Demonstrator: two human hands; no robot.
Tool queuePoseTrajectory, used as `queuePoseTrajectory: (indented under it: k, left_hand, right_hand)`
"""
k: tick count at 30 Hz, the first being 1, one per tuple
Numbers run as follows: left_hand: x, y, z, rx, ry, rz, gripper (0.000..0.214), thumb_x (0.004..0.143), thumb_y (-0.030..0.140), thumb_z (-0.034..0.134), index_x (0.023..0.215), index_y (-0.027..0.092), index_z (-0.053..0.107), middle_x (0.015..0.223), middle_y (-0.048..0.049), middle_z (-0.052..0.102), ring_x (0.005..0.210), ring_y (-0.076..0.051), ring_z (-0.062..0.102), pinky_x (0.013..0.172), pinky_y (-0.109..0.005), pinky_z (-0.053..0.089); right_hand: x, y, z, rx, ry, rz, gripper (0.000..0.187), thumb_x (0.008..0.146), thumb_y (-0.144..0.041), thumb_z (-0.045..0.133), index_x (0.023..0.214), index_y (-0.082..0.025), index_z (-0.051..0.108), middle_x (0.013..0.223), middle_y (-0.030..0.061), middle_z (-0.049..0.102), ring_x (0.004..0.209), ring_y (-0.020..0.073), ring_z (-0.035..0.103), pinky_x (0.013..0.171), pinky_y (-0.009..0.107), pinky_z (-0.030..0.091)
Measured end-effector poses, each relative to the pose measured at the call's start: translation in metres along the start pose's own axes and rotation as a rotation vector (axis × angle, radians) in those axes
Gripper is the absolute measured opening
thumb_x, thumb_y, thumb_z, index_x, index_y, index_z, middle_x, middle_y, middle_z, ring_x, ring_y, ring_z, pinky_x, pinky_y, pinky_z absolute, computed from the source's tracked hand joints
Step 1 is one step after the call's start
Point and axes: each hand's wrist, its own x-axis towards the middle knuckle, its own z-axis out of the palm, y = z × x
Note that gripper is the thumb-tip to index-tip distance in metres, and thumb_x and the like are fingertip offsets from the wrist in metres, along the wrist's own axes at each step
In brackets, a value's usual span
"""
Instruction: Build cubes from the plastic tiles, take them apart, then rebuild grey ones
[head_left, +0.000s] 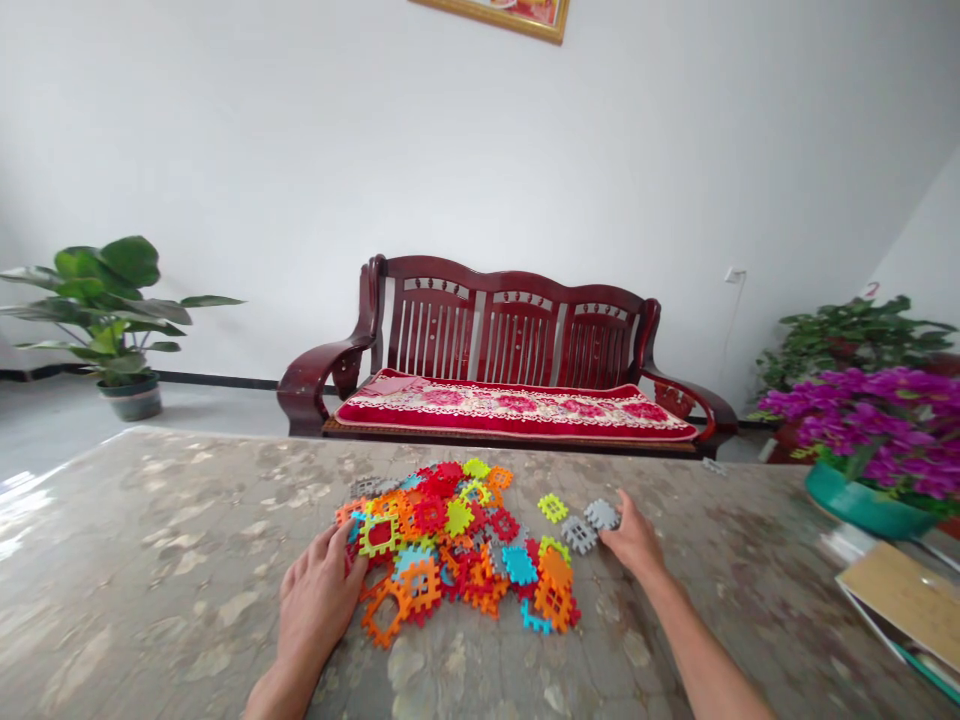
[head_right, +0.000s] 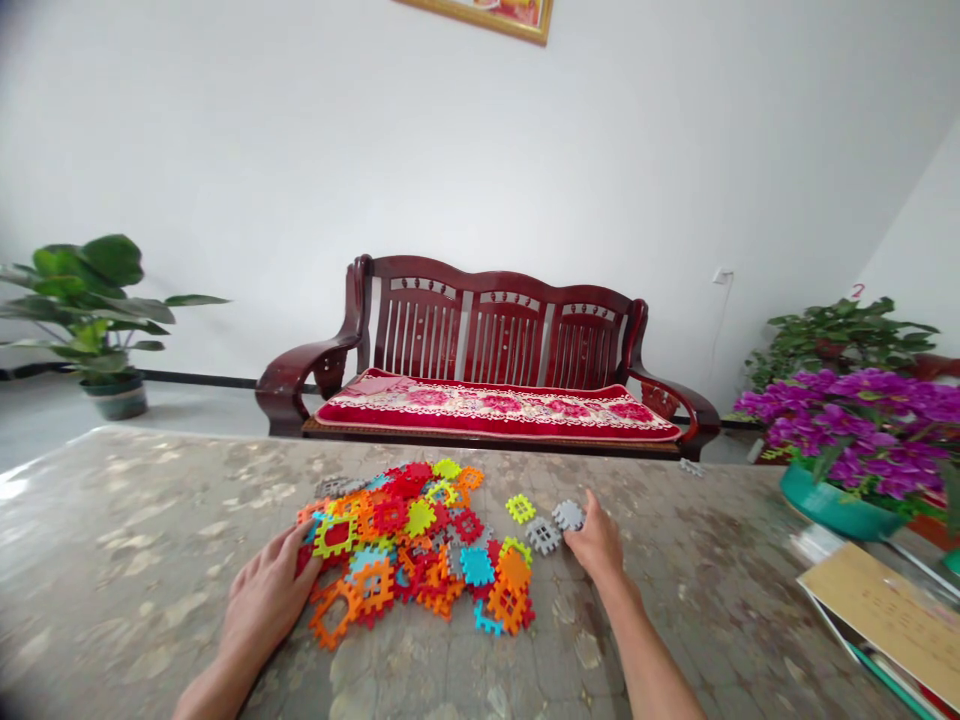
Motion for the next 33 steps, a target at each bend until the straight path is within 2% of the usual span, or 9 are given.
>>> queuePoseTrajectory:
  k: [7,17,21,28,33]
  left_hand:
    - [0.000,0.001,-0.001,-0.006,0.017,-0.006,0.049,0.093,0.035,0.037,0.137,0.022,0.051,0.139,-0.0099,0.056,0.123,-0.027,0.053,0.104,-0.042,0.039]
    - [0.001,0.002,-0.003,0.013,0.008,-0.001,0.049,0.094,0.035,0.036,0.138,0.019,0.050,0.140,-0.0107,0.055,0.123,-0.027,0.054,0.104,-0.041,0.039]
    - [0.000,0.003,-0.004,0.007,0.004,-0.003,0.049,0.094,0.035,0.036,0.139,0.020,0.050,0.141,-0.0106,0.054,0.124,-0.027,0.053,0.104,-0.041,0.039]
    - [0.000,0.001,-0.001,0.003,-0.006,-0.003,0.051,0.094,0.036,0.036,0.140,0.021,0.048,0.142,-0.0098,0.053,0.125,-0.027,0.051,0.106,-0.041,0.037]
    - [-0.001,0.002,0.000,-0.014,0.002,-0.014,0.049,0.094,0.034,0.036,0.139,0.022,0.049,0.141,-0.0091,0.053,0.125,-0.026,0.051,0.106,-0.041,0.036]
  right_hand:
    - [-0.003,-0.009,-0.002,-0.104,-0.002,0.050,0.077,0.076,-0.032,0.059,0.146,-0.014,0.033,0.122,0.0162,0.066,0.112,0.0309,0.062,0.090,0.039,0.047]
    - [0.000,-0.014,-0.005,-0.228,-0.014,0.038,0.071,0.080,-0.030,0.054,0.143,-0.007,0.033,0.108,0.0192,0.069,0.105,0.0308,0.066,0.085,0.037,0.048]
    - [0.000,-0.007,-0.009,-0.240,-0.002,0.086,0.072,0.079,-0.032,0.055,0.143,-0.009,0.033,0.111,0.0187,0.069,0.103,0.0309,0.067,0.083,0.036,0.049]
    - [0.002,0.018,-0.009,-0.255,0.013,0.093,0.077,0.080,-0.032,0.054,0.145,-0.001,0.028,0.120,0.0238,0.064,0.109,0.0320,0.064,0.089,0.038,0.047]
    - [0.000,0.019,-0.013,-0.268,0.005,0.067,0.078,0.079,-0.036,0.054,0.146,-0.005,0.030,0.129,0.0235,0.059,0.114,0.0360,0.059,0.090,0.044,0.046]
